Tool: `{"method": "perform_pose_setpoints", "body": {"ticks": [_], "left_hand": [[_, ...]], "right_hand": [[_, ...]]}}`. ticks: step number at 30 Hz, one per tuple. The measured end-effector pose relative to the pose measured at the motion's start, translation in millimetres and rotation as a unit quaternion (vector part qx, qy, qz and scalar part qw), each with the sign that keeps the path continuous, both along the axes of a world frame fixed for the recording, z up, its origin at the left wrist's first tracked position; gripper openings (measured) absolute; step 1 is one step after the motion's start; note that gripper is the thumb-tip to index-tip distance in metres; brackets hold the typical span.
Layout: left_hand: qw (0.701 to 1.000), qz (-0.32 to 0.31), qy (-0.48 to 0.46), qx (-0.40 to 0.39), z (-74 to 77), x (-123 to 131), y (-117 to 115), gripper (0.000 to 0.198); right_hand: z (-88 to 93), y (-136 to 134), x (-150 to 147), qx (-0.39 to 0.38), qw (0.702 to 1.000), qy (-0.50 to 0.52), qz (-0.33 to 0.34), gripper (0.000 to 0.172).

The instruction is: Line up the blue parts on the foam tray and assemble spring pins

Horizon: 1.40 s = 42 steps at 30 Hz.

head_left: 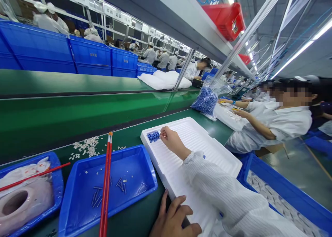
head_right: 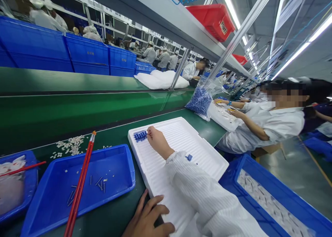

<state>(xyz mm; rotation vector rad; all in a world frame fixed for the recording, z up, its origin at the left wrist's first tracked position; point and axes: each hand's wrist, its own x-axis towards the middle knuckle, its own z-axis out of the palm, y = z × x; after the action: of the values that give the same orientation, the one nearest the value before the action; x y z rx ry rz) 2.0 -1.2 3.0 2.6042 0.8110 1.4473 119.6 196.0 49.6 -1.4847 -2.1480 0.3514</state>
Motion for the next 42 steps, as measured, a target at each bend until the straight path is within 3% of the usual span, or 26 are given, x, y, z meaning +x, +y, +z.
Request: {"method": "perform_pose_setpoints", "body": {"ticks": [5, 8, 11, 16, 20, 25, 29, 36, 42], "left_hand": [[1.000, -0.009, 0.009, -0.003, -0.8, 0.0, 0.3, 0.015], [1.000, -0.014, 0.013, -0.004, -2.8, -0.5, 0.2, 0.016], [1.000, -0.024, 0.019, -0.005, -4.1, -1.0, 1.2, 0.017], [1.000, -0.025, 0.011, -0.015, -0.4, -1.1, 2.3, 0.015], [1.000, -0.020, -0.006, -0.016, 2.3, 1.0, 1.2, 0.014], [1.000, -0.019, 0.002, -0.017, -1.4, 0.0, 0.3, 0.014], [0.999, -0.024, 0.019, -0.010, -3.3, -3.3, 0.7, 0.013], [1.000, -0.018, 0.010, -0.001, -3.2, -2.8, 1.2, 0.013], [1.000, -0.003, -0.003, 0.007, -2.7, 0.1, 0.3, 0.010]], "right_hand": [[18.9, 0.0, 21.9, -0.025, 0.999, -0.045, -0.015, 0.020], [44.9, -6.4, 69.0, -0.060, 0.990, -0.124, -0.036, 0.018], [60.6, -20.0, 121.1, -0.144, 0.964, -0.222, -0.032, 0.018], [42.6, -41.3, 158.7, -0.237, 0.920, -0.314, -0.013, 0.020], [29.4, -46.7, 155.8, -0.250, 0.908, -0.335, -0.004, 0.018], [37.2, -51.5, 150.7, -0.243, 0.912, -0.328, 0.032, 0.018], [39.8, -52.6, 142.4, -0.188, 0.932, -0.307, 0.030, 0.021], [38.6, -34.8, 96.5, -0.092, 0.975, -0.197, 0.036, 0.019], [30.8, -8.1, 54.9, -0.039, 0.993, -0.090, 0.061, 0.015]]}}
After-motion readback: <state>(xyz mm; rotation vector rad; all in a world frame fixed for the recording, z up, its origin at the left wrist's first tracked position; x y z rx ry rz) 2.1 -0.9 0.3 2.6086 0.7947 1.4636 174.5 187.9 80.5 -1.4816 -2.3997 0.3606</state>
